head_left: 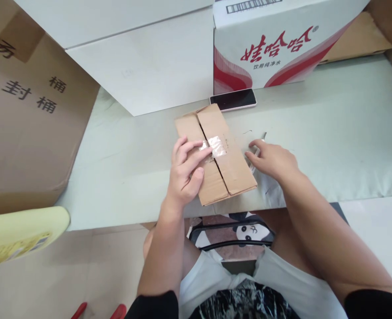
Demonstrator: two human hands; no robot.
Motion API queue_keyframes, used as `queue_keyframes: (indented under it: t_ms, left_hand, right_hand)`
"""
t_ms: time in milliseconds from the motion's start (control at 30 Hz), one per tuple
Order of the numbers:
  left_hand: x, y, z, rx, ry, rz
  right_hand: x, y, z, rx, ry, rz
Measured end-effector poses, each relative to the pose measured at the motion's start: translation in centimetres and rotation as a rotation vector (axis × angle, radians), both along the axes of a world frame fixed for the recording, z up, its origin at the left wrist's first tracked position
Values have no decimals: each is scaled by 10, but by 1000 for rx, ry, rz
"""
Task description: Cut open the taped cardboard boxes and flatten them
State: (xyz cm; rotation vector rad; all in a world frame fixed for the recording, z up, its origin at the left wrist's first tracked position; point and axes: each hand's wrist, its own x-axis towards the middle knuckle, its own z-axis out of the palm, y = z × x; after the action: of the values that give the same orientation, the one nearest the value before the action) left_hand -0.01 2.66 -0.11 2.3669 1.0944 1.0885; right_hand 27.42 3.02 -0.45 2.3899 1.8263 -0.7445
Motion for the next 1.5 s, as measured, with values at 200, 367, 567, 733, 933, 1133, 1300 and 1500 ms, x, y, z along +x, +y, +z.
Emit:
queue_keyframes:
  t_ms: [200, 367, 567, 733, 933, 1133, 1300, 1500]
  left_hand:
    - [-2, 0, -1, -2, 41, -4]
    - [-2, -1, -1, 1, 47, -5]
    - [11, -12, 3, 41, 59, 10]
    - [29, -23, 6, 59, 41, -48]
    - [33, -25, 4, 50, 77, -65]
    - [35, -25, 1, 91, -18, -59]
    - [33, -31, -6, 79, -21, -4]
    - [27, -38, -9, 64, 7, 9]
  right_hand:
    - [-1, 4, -4, 34, 17, -54]
    - [2, 7, -2, 309, 583, -268]
    - [-5, 1, 30, 691, 1175, -339]
    - [-24, -28, 74, 747, 1187, -321]
    - [-39, -51, 77, 556, 1087, 24]
    - [-44, -48, 76, 653, 693, 185]
    - [-46, -47, 75, 716, 646, 126]
    - [-44, -49, 69, 812, 552, 214]
